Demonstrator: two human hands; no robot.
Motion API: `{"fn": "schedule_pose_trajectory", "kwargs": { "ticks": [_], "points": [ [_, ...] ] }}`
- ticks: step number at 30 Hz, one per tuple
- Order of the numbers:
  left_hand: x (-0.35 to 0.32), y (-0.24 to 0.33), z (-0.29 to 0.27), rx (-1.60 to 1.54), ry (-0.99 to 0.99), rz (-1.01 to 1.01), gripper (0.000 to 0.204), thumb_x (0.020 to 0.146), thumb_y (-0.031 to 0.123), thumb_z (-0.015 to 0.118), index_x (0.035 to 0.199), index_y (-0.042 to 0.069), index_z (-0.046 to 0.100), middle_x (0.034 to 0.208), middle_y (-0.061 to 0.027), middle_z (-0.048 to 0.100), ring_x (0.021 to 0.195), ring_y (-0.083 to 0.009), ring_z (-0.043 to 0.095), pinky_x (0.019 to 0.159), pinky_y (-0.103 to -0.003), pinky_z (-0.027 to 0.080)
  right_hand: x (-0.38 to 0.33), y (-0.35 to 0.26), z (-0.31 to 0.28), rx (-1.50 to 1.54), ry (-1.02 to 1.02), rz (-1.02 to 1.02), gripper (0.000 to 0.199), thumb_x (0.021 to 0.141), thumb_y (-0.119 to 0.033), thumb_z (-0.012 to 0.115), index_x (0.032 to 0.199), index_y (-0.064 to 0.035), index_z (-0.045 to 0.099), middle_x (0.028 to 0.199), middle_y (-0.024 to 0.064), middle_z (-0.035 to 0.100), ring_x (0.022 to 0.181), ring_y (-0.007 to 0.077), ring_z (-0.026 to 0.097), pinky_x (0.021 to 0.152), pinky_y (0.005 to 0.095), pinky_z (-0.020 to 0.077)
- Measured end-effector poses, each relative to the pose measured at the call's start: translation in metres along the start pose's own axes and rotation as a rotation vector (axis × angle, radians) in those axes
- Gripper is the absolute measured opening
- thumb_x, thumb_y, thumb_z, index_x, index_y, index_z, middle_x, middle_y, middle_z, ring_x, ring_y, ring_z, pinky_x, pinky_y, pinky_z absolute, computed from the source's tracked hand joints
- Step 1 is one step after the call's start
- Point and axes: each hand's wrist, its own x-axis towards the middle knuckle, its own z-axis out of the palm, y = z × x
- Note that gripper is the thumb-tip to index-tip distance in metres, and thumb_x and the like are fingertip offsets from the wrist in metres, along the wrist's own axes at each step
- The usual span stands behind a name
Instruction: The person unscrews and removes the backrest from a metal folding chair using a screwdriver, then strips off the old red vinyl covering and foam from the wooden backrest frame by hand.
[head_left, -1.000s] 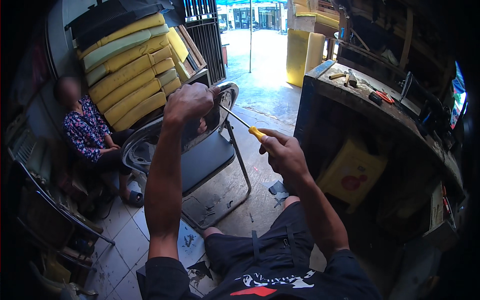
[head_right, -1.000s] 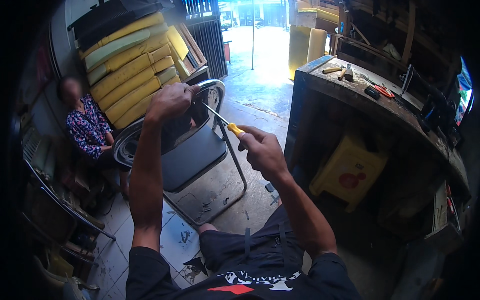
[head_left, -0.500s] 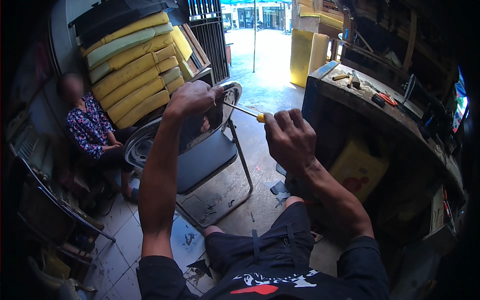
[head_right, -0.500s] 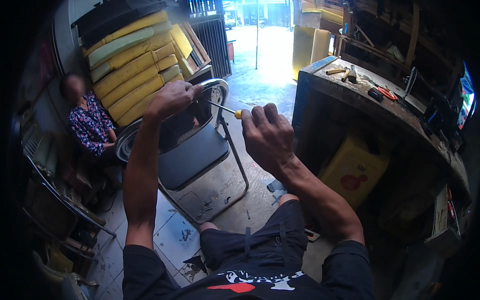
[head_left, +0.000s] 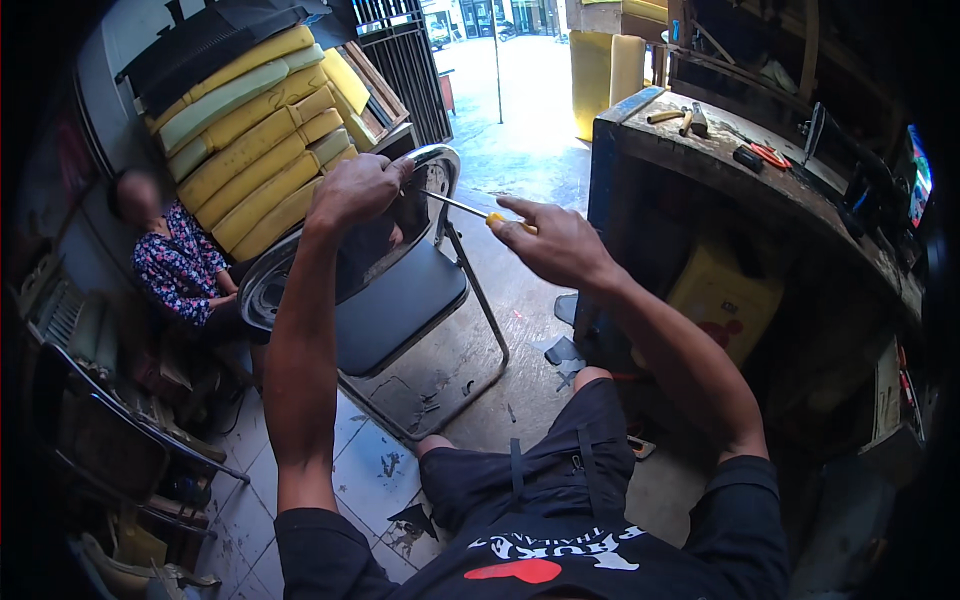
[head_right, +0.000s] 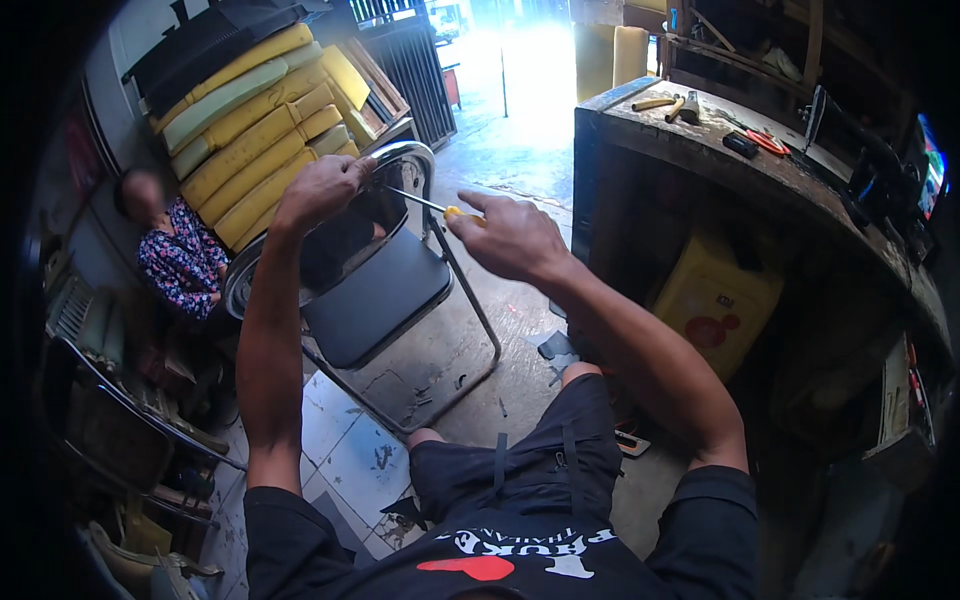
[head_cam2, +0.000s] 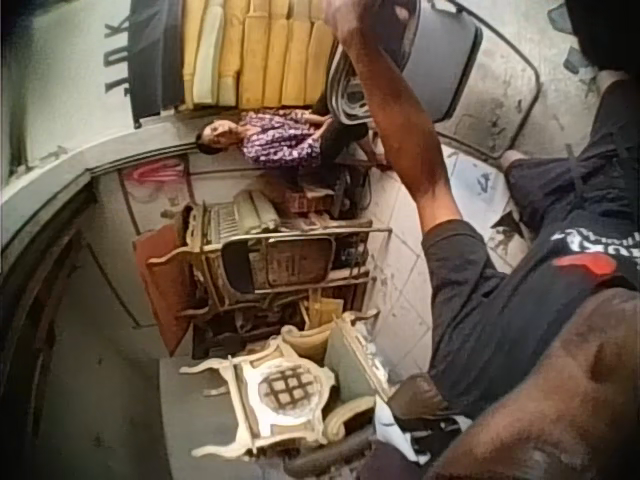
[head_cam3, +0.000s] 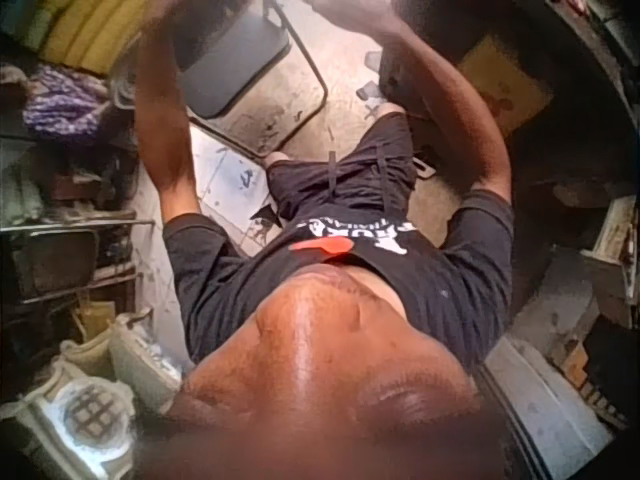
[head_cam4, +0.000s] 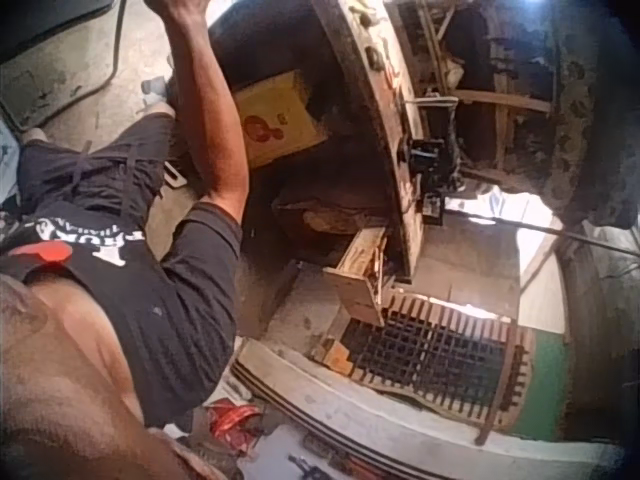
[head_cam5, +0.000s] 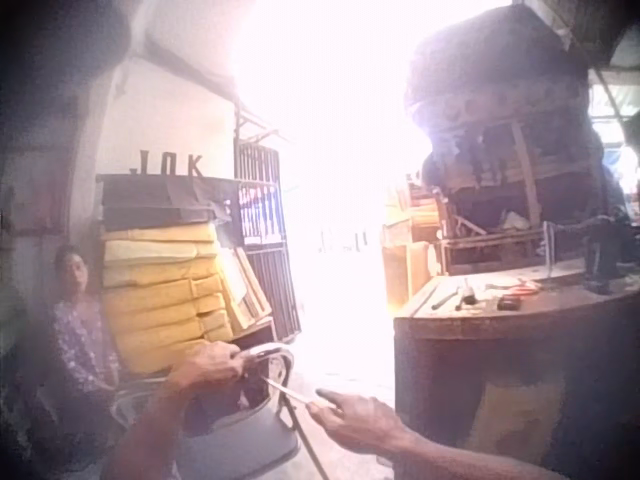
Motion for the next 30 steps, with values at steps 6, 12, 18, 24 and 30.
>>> {"fn": "schedule_pose_trajectory", "kwargs": {
  "ticks": [6,12,18,24,30],
  "points": [
    [-0.001,-0.008,0.003,-0.018,-0.024,0.004,0.057,0.104,0.055,0.045,0.106,0.007,0.077,0.103,-0.0193,0.074,0.101,-0.0358,0.070,0.089,-0.047,0.051,-0.008,0.000,0.002,-0.463,0.248,-0.288,0.043,0.098,-0.039,0.066,0.133,-0.0144,0.070,0.079,0.0090,0.069,0.066,0.0163,0.068,0.061,0.0366,0.0566],
    [0.004,-0.007,0.001,-0.034,-0.019,0.021,0.057,0.104,0.055,0.045,0.104,0.007,0.077,0.101,-0.0193,0.074,0.100,-0.0362,0.070,0.090,-0.047,0.051,0.007,-0.021,-0.023,0.133,-0.164,0.169,0.038,0.100,-0.035,0.065,0.131,-0.0138,0.070,0.075,0.0041,0.066,0.062,0.0156,0.065,0.046,0.0323,0.0485],
    [0.005,-0.013,0.005,-0.009,0.014,0.033,0.058,0.103,0.056,0.045,0.108,0.007,0.076,0.104,-0.0194,0.074,0.104,-0.0364,0.069,0.092,-0.047,0.051,-0.009,-0.009,0.004,-0.354,0.347,-0.235,0.036,0.098,-0.034,0.063,0.126,-0.0143,0.072,0.083,0.0080,0.073,0.074,0.0253,0.072,0.061,0.0396,0.0560],
    [0.002,-0.006,-0.002,0.011,0.002,0.003,0.058,0.104,0.056,0.044,0.108,0.006,0.074,0.107,-0.0191,0.073,0.107,-0.0366,0.068,0.093,-0.047,0.050,-0.012,-0.017,-0.001,-0.525,0.375,-0.365,0.026,0.098,-0.026,0.061,0.112,-0.0095,0.075,0.082,0.0106,0.073,0.078,0.0277,0.070,0.061,0.0435,0.0564],
    [0.005,-0.002,0.001,0.025,-0.004,0.022,0.058,0.104,0.054,0.044,0.107,0.005,0.074,0.104,-0.0197,0.073,0.102,-0.0346,0.069,0.091,-0.046,0.051,-0.011,0.005,0.024,-0.653,0.607,-0.547,0.027,0.093,-0.015,0.064,0.116,-0.0061,0.074,0.084,0.0090,0.071,0.079,0.0229,0.067,0.052,0.0335,0.0532]
  ]
}}
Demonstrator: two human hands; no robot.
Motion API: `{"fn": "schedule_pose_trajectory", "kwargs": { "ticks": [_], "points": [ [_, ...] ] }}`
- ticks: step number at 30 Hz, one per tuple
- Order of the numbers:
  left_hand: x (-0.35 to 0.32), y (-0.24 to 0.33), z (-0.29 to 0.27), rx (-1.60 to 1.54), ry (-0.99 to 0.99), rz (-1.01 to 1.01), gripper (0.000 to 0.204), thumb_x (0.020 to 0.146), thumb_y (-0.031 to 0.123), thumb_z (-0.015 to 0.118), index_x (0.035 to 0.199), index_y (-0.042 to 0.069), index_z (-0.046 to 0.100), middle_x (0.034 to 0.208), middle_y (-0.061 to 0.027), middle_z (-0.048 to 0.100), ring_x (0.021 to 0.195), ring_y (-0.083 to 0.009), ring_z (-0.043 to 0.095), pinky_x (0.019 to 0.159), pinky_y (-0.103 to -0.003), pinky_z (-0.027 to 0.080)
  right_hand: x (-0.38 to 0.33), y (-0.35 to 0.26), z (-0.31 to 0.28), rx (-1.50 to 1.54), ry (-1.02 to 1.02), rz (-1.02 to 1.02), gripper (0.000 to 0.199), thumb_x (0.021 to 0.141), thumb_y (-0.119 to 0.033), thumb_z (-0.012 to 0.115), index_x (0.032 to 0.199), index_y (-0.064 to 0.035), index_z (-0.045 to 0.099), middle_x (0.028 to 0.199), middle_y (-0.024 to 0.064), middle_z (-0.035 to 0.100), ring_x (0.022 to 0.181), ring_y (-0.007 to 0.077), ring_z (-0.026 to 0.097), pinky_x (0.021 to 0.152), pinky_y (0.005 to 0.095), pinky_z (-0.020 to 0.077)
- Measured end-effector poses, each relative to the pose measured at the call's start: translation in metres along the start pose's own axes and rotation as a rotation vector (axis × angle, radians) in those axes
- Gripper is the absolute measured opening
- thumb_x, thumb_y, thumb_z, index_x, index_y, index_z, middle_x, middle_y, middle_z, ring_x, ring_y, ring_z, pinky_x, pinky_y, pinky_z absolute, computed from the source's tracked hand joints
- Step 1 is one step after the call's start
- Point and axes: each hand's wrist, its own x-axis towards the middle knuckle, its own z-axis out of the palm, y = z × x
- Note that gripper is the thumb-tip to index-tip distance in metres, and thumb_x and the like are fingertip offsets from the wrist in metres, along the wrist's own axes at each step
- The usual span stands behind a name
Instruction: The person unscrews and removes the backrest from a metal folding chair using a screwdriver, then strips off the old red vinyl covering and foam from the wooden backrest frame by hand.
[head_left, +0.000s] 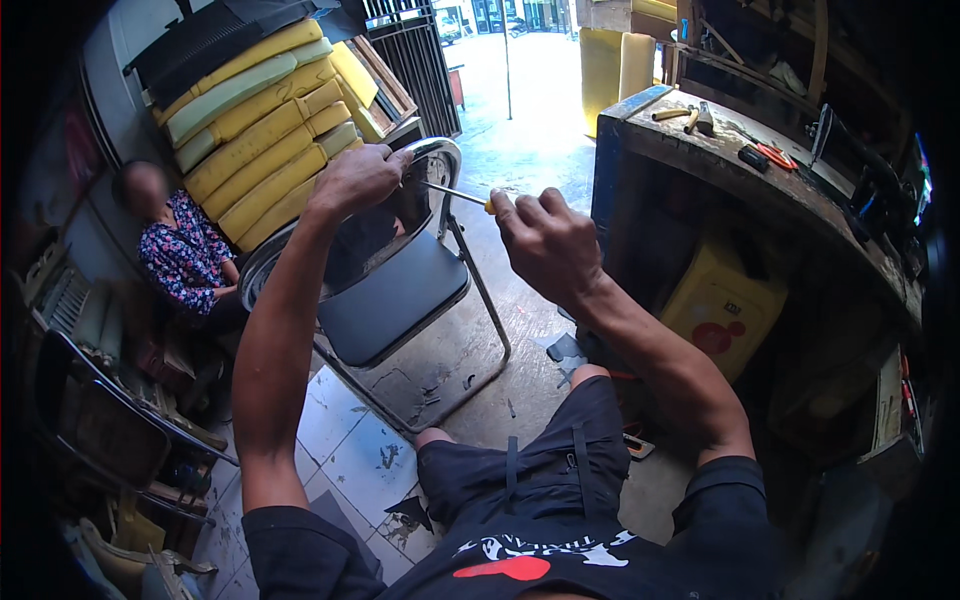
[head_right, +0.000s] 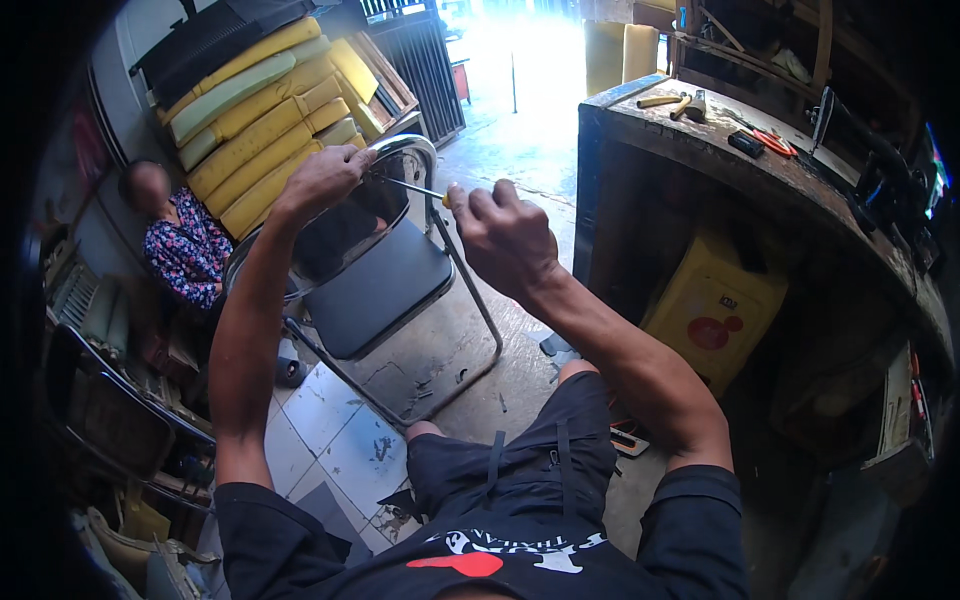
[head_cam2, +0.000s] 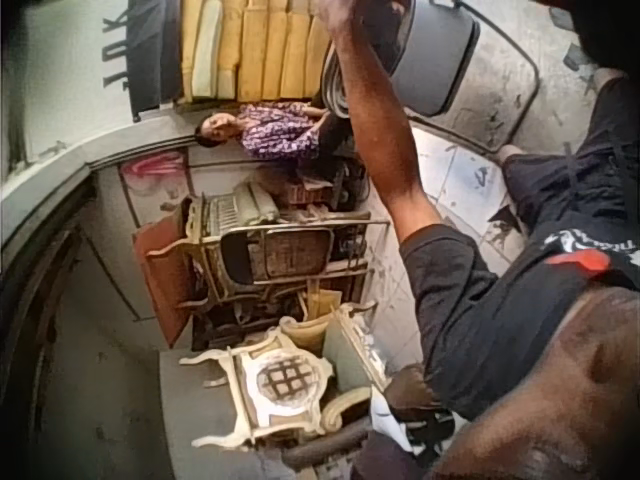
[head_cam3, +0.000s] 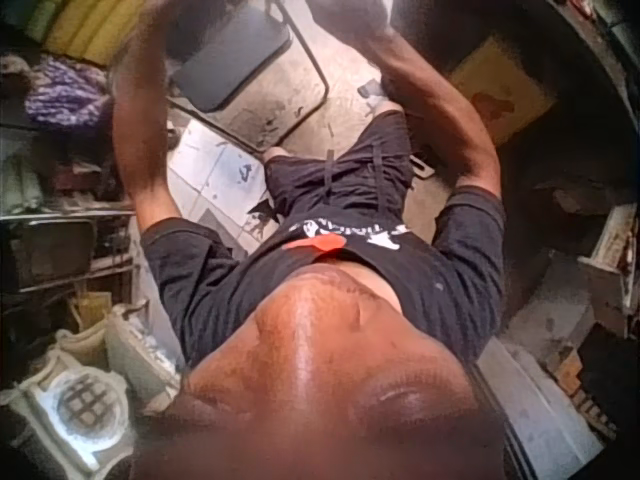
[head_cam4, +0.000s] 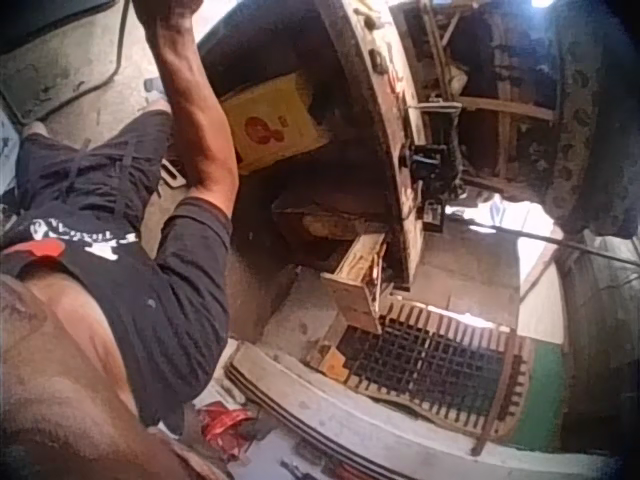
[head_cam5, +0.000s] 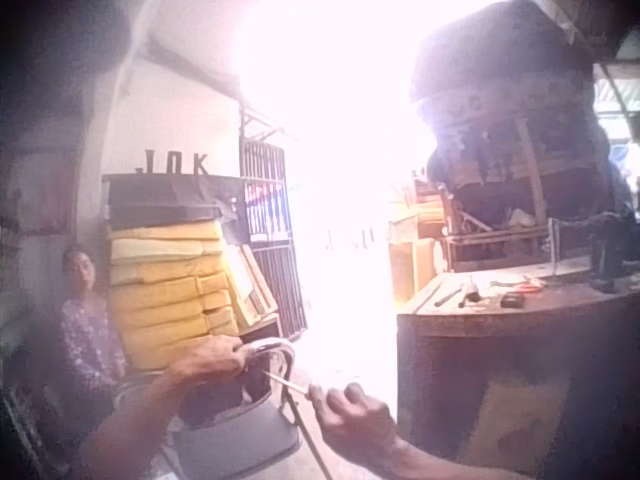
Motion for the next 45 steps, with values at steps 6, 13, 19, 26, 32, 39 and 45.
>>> {"fn": "schedule_pose_trajectory", "kwargs": {
  "ticks": [6,13,19,26,32,39,45],
  "points": [
    [0.022,-0.018,-0.004,-0.124,-0.245,0.053,0.066,0.100,0.063,0.052,0.114,0.002,0.073,0.095,-0.0146,0.071,0.087,-0.0232,0.066,0.078,-0.039,0.048,0.010,0.004,-0.016,0.237,-0.169,0.161,0.031,0.093,-0.016,0.065,0.121,-0.0066,0.074,0.090,0.0086,0.070,0.083,0.0248,0.068,0.059,0.0387,0.0582],
    [0.029,-0.006,-0.009,-0.128,-0.203,-0.010,0.062,0.095,0.059,0.062,0.100,-0.001,0.079,0.088,-0.0149,0.074,0.082,-0.0240,0.067,0.078,-0.037,0.049,0.037,0.015,-0.017,0.574,-0.652,0.372,0.040,0.096,-0.027,0.064,0.130,-0.0059,0.067,0.082,0.0173,0.071,0.068,0.0265,0.072,0.057,0.0377,0.0578],
    [0.023,0.008,0.003,-0.004,-0.118,-0.039,0.060,0.093,0.059,0.063,0.094,0.002,0.079,0.086,-0.0152,0.073,0.082,-0.0258,0.069,0.077,-0.038,0.049,0.017,-0.001,-0.019,0.343,-0.528,0.303,0.033,0.097,-0.032,0.062,0.119,-0.0112,0.074,0.098,0.0181,0.076,0.079,0.0323,0.075,0.073,0.0416,0.0601],
    [0.017,0.004,-0.004,-0.099,-0.106,-0.076,0.058,0.091,0.058,0.066,0.093,0.002,0.079,0.087,-0.0155,0.073,0.081,-0.0256,0.068,0.074,-0.039,0.049,0.012,0.002,-0.019,0.543,-0.492,0.446,0.038,0.098,-0.037,0.061,0.117,-0.0085,0.075,0.090,0.0213,0.075,0.081,0.0378,0.074,0.075,0.0454,0.0580],
    [0.021,-0.001,-0.013,-0.195,-0.195,0.012,0.054,0.086,0.052,0.076,0.093,-0.002,0.079,0.081,-0.0122,0.074,0.074,-0.0214,0.068,0.070,-0.037,0.049,0.015,0.003,-0.016,0.563,-0.482,0.409,0.039,0.097,-0.038,0.062,0.117,-0.0076,0.076,0.092,0.0219,0.075,0.080,0.0364,0.075,0.076,0.0433,0.0587],
    [0.020,-0.004,-0.014,-0.253,-0.204,0.052,0.050,0.084,0.048,0.079,0.095,0.000,0.081,0.083,-0.0116,0.075,0.074,-0.0188,0.068,0.070,-0.036,0.050,0.019,0.004,-0.016,0.613,-0.514,0.443,0.040,0.098,-0.037,0.062,0.117,-0.0048,0.076,0.098,0.0217,0.076,0.082,0.0387,0.075,0.078,0.0426,0.0586],
    [0.021,-0.011,-0.013,-0.206,-0.188,0.021,0.049,0.083,0.049,0.080,0.095,0.001,0.082,0.081,-0.0091,0.075,0.072,-0.0176,0.066,0.069,-0.036,0.049,0.026,0.014,-0.009,1.048,-0.794,0.803,0.043,0.101,-0.040,0.061,0.124,-0.0060,0.074,0.072,0.0091,0.069,0.057,0.0161,0.066,0.050,0.0319,0.0516]
  ]
}}
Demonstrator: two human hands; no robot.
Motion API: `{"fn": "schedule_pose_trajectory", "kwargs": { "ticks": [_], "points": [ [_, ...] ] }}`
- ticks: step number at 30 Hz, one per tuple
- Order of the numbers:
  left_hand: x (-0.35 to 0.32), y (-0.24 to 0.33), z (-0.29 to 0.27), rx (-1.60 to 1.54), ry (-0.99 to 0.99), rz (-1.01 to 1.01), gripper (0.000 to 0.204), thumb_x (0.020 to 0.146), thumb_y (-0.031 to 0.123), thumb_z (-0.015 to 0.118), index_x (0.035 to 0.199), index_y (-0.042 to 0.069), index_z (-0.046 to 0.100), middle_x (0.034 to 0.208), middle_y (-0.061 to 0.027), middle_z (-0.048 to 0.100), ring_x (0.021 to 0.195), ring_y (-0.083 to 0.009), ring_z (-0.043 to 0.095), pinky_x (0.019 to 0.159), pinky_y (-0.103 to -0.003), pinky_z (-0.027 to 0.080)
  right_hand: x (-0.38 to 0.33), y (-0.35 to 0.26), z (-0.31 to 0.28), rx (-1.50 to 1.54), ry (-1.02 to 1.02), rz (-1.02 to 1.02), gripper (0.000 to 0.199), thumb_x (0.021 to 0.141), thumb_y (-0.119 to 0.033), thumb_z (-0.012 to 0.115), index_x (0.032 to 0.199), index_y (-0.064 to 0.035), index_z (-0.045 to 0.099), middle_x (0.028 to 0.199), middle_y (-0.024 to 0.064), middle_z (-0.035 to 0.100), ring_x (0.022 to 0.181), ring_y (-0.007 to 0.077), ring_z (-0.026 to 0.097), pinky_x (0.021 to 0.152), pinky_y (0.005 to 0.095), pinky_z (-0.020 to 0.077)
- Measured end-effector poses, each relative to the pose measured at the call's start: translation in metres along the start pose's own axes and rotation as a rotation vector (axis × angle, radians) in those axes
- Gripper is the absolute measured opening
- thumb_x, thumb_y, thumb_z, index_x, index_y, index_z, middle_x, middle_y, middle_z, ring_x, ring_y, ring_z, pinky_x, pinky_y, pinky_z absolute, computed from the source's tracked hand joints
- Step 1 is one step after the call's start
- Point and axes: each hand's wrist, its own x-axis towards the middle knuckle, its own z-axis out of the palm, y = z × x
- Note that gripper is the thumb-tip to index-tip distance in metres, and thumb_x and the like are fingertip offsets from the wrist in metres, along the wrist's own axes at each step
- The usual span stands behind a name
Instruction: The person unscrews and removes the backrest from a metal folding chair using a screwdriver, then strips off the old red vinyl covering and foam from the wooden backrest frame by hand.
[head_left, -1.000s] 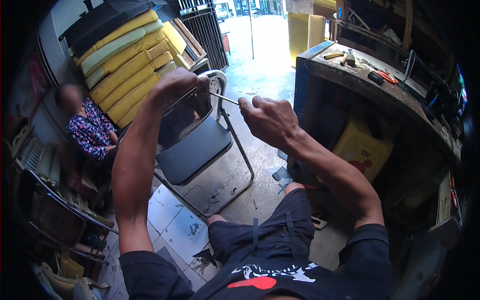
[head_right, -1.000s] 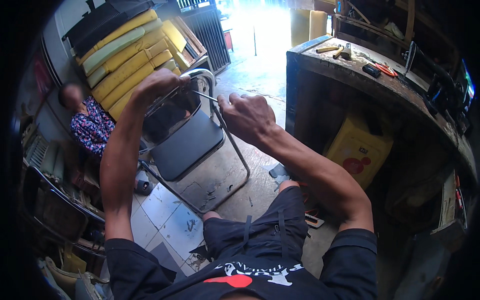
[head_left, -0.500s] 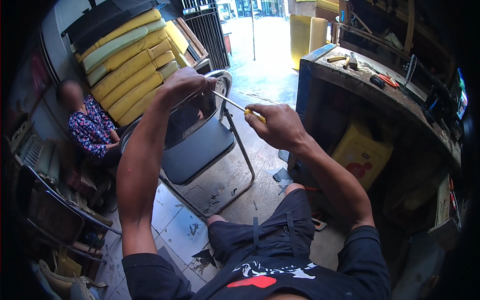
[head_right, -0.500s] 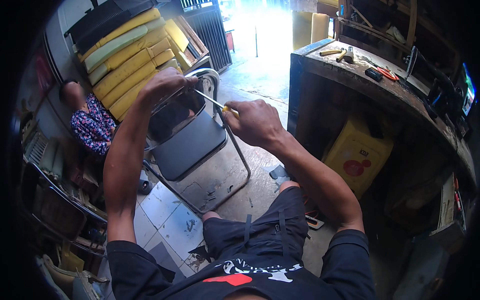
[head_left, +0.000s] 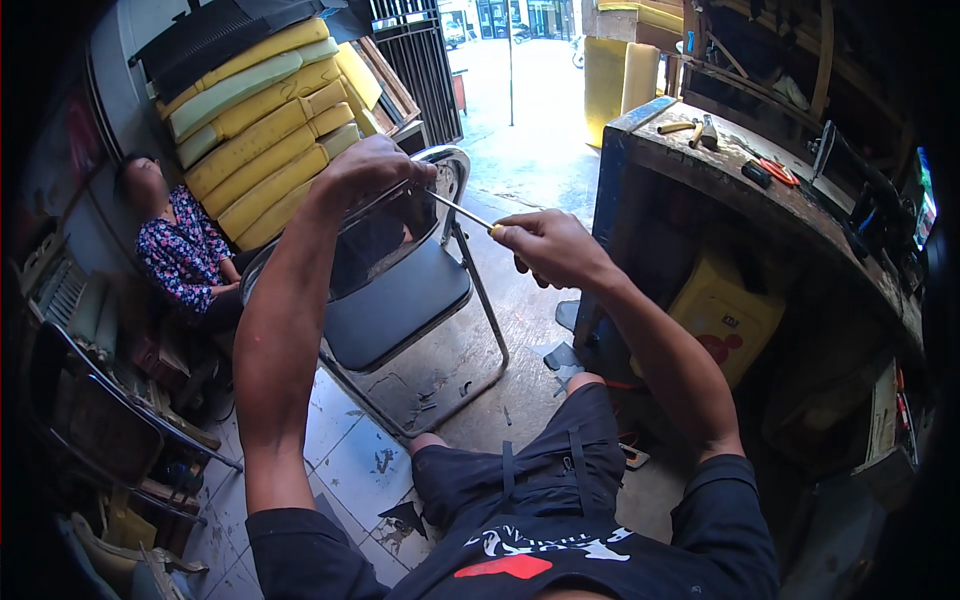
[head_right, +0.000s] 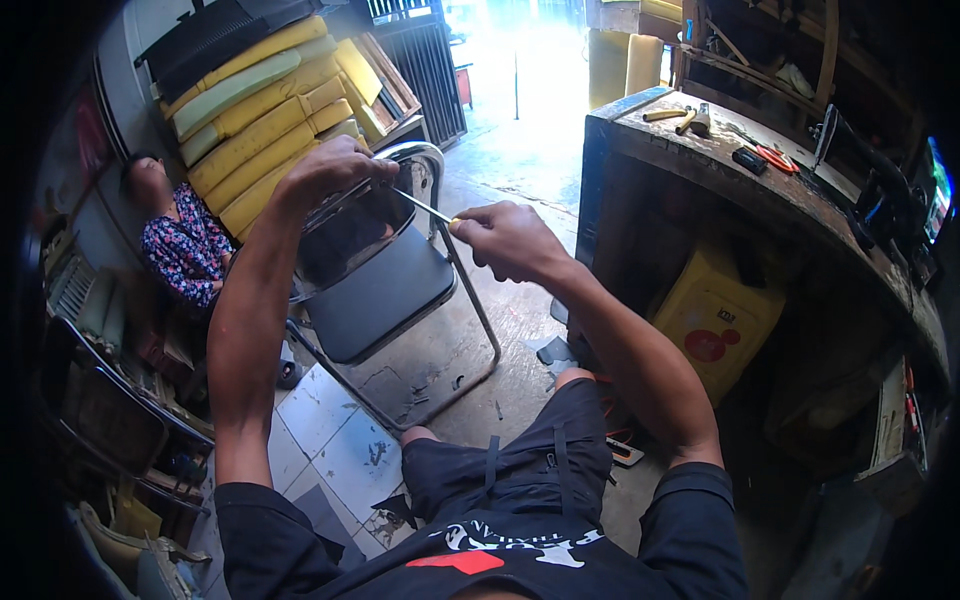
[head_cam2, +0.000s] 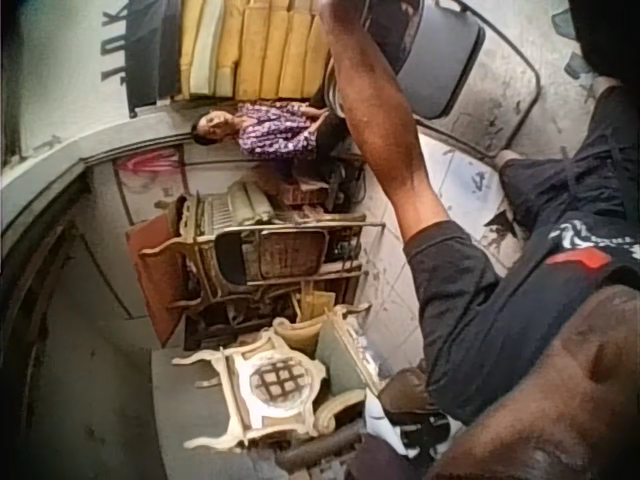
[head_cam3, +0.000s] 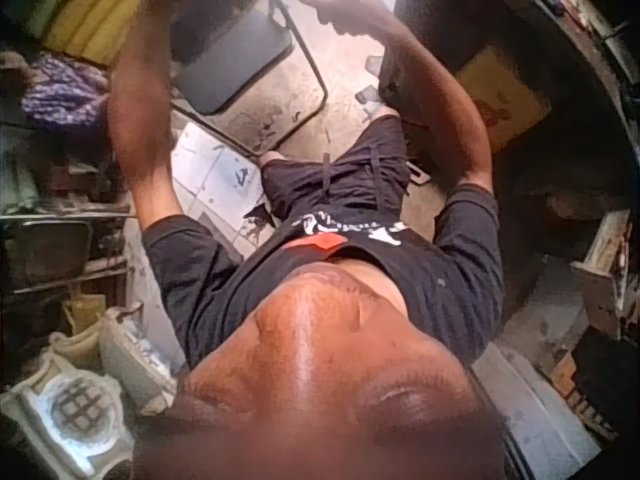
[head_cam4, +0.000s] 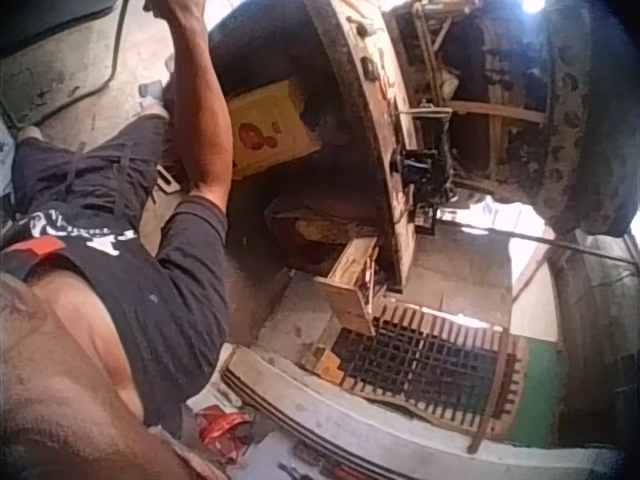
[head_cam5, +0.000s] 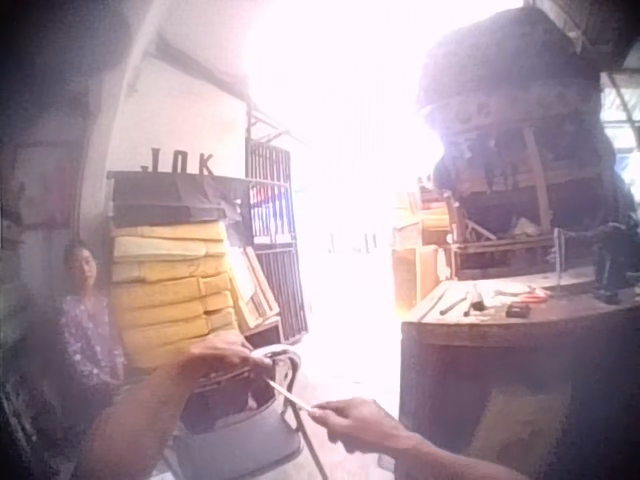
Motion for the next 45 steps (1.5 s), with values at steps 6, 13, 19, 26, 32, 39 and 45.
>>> {"fn": "schedule_pose_trajectory", "kwargs": {
  "ticks": [6,13,19,26,32,39,45],
  "points": [
    [0.006,0.001,0.001,-0.001,-0.042,0.059,0.049,0.083,0.049,0.080,0.095,0.001,0.081,0.081,-0.0091,0.074,0.075,-0.0175,0.066,0.072,-0.035,0.048,0.014,0.021,-0.026,0.491,-0.268,0.109,0.039,0.101,-0.037,0.064,0.123,-0.0045,0.069,0.073,0.0078,0.062,0.050,0.0131,0.058,0.041,0.0274,0.0419],
    [0.008,-0.007,-0.003,-0.038,-0.054,0.056,0.049,0.084,0.050,0.078,0.096,0.003,0.082,0.084,-0.0088,0.075,0.079,-0.0175,0.066,0.075,-0.034,0.048,-0.003,-0.004,0.008,-0.972,0.379,-0.595,0.027,0.103,-0.031,0.059,0.114,-0.0088,0.069,0.068,0.0131,0.067,0.056,0.0278,0.068,0.051,0.0424,0.0527],
    [0.012,-0.002,0.001,-0.051,-0.025,0.073,0.047,0.082,0.048,0.080,0.098,0.003,0.082,0.087,-0.0114,0.076,0.080,-0.0196,0.067,0.077,-0.036,0.049,-0.002,-0.037,-0.016,-0.124,-0.183,0.176,0.040,0.104,-0.036,0.055,0.121,-0.0014,0.066,0.076,0.0158,0.071,0.061,0.0252,0.070,0.050,0.0397,0.0532],
    [0.011,-0.008,-0.002,-0.046,-0.041,0.057,0.050,0.081,0.049,0.080,0.102,0.004,0.082,0.093,-0.0136,0.076,0.089,-0.0233,0.069,0.083,-0.037,0.049,-0.010,-0.017,0.000,-0.904,0.337,-0.477,0.039,0.100,-0.036,0.058,0.125,-0.0083,0.070,0.087,0.0238,0.073,0.071,0.0335,0.074,0.064,0.0452,0.0583],
    [0.017,-0.006,0.004,0.008,-0.002,0.053,0.052,0.081,0.051,0.080,0.103,0.004,0.082,0.098,-0.0152,0.076,0.092,-0.0261,0.068,0.085,-0.040,0.050,0.003,-0.024,-0.016,-0.645,0.018,-0.105,0.049,0.105,-0.043,0.052,0.120,-0.0005,0.071,0.067,0.0062,0.063,0.056,0.0180,0.062,0.052,0.0359,0.0511],
    [0.016,-0.007,0.003,-0.073,-0.051,0.047,0.053,0.079,0.052,0.080,0.107,0.007,0.081,0.101,-0.0161,0.076,0.093,-0.0297,0.069,0.087,-0.039,0.050,-0.008,-0.037,-0.015,-0.073,-0.102,0.124,0.039,0.105,-0.032,0.051,0.128,-0.0052,0.067,0.088,0.0269,0.072,0.072,0.0326,0.073,0.064,0.0453,0.0590],
    [0.011,-0.010,0.000,-0.032,-0.032,0.037,0.054,0.078,0.051,0.081,0.107,0.005,0.081,0.100,-0.0147,0.077,0.093,-0.0258,0.069,0.088,-0.039,0.050,-0.013,-0.017,0.007,-1.026,0.311,-0.447,0.037,0.106,-0.030,0.050,0.130,-0.0054,0.062,0.083,0.0171,0.072,0.075,0.0366,0.073,0.067,0.0482,0.0572]
  ]
}}
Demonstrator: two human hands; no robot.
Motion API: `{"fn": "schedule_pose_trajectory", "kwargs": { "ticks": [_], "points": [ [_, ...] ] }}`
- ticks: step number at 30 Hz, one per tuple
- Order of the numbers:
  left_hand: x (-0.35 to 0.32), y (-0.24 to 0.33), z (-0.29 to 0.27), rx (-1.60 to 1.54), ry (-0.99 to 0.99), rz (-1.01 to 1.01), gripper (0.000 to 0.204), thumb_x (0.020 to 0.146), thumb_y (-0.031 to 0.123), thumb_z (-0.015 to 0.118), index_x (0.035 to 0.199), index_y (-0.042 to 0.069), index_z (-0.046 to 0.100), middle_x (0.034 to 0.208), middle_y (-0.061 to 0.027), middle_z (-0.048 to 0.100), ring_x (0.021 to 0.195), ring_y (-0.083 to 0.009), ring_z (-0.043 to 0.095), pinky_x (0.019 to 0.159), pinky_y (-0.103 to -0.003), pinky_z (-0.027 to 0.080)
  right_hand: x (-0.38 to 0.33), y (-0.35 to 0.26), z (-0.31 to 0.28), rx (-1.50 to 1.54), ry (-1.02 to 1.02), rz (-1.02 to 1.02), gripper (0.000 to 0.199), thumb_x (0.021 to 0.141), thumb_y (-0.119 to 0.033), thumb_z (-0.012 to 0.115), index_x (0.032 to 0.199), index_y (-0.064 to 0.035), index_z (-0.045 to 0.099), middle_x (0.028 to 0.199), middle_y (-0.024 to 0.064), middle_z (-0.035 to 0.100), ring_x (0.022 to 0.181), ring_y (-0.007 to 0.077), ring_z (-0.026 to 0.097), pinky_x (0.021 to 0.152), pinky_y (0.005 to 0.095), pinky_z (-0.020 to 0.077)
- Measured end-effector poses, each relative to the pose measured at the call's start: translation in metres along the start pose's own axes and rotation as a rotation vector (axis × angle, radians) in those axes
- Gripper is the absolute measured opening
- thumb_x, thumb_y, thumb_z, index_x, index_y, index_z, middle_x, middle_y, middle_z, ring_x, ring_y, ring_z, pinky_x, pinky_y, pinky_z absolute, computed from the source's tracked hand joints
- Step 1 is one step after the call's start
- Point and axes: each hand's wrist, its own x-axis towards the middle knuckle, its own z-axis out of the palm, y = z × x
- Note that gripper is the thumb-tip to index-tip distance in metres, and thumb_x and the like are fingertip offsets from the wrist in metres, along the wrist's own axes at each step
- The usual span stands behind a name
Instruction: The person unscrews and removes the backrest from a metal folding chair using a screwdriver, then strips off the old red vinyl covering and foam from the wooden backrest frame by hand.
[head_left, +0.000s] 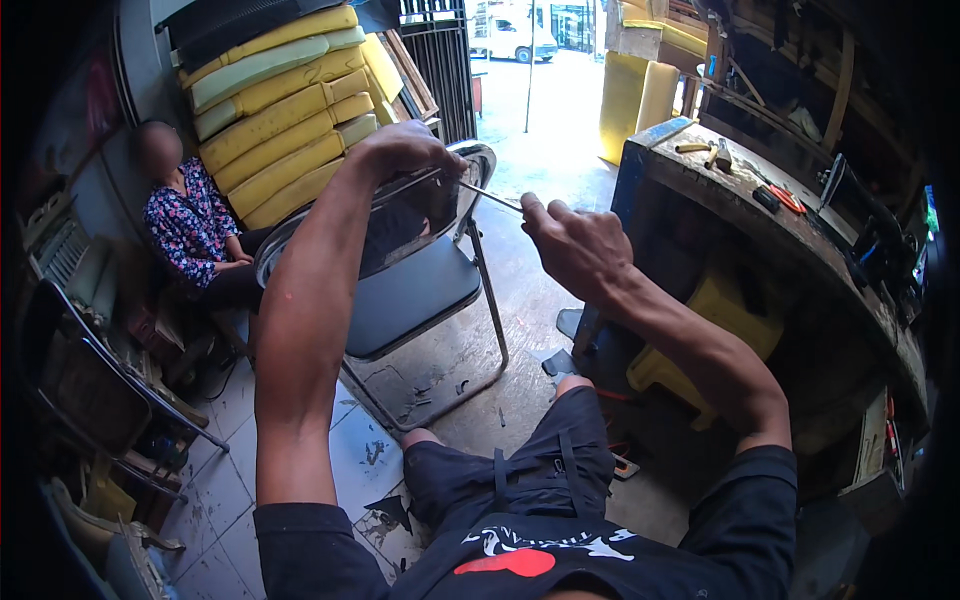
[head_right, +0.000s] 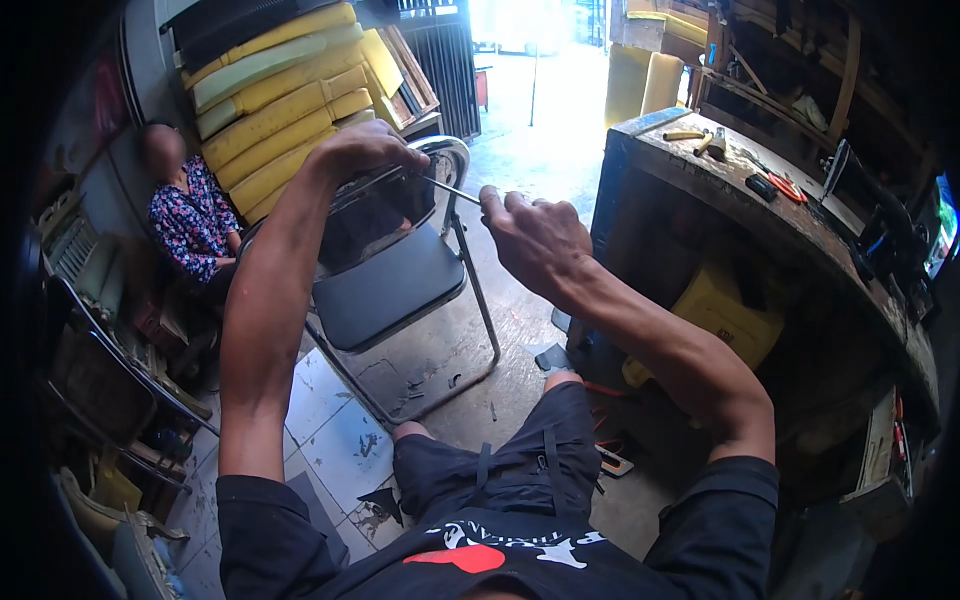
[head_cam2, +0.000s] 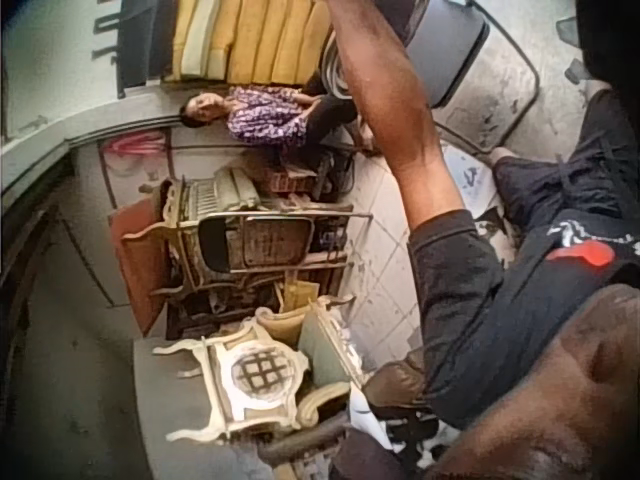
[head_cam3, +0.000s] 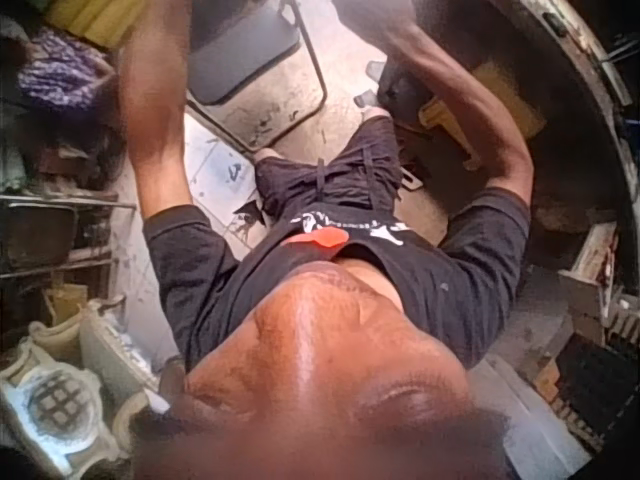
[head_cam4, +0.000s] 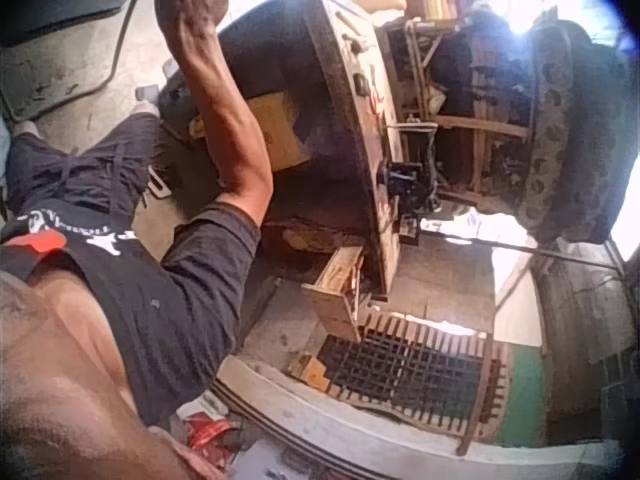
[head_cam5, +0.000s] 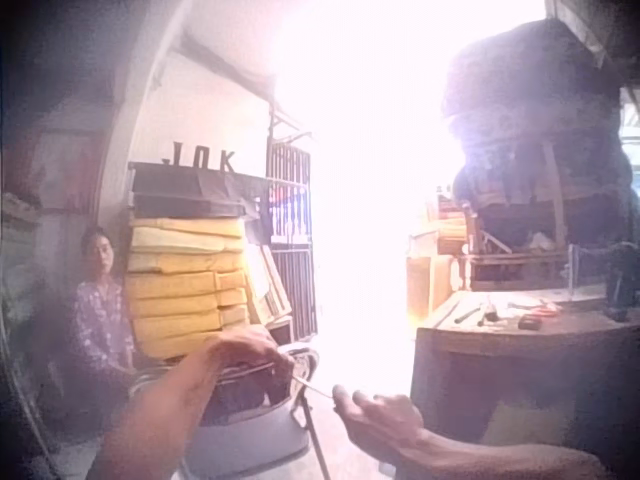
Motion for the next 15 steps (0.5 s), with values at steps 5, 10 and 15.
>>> {"fn": "schedule_pose_trajectory", "kwargs": {
  "ticks": [5,10,15],
  "points": [
    [0.002,0.010,0.000,-0.002,-0.023,0.006,0.052,0.079,0.049,0.081,0.107,0.006,0.081,0.100,-0.0149,0.077,0.095,-0.0254,0.069,0.088,-0.038,0.050,0.000,0.002,0.001,0.117,-0.019,0.202,0.039,0.105,-0.038,0.051,0.121,-0.0058,0.067,0.084,0.0172,0.074,0.079,0.0347,0.074,0.077,0.0505,0.0546],
    [-0.004,0.010,-0.005,-0.043,-0.012,0.013,0.048,0.081,0.046,0.080,0.107,0.005,0.081,0.094,-0.0122,0.076,0.089,-0.0212,0.067,0.083,-0.039,0.050,-0.005,0.002,0.016,-0.228,0.380,-0.094,0.021,0.098,-0.020,0.057,0.106,-0.0062,0.071,0.078,0.0115,0.073,0.074,0.0271,0.070,0.071,0.0464,0.0498],
    [0.001,0.006,-0.001,-0.045,-0.004,0.011,0.047,0.081,0.045,0.081,0.104,0.004,0.082,0.092,-0.0109,0.076,0.086,-0.0197,0.067,0.080,-0.038,0.049,-0.006,0.014,0.021,-0.183,0.375,-0.080,0.024,0.096,-0.023,0.064,0.118,-0.0155,0.073,0.082,0.0062,0.071,0.079,0.0186,0.067,0.064,0.0364,0.0485]
  ]
}}
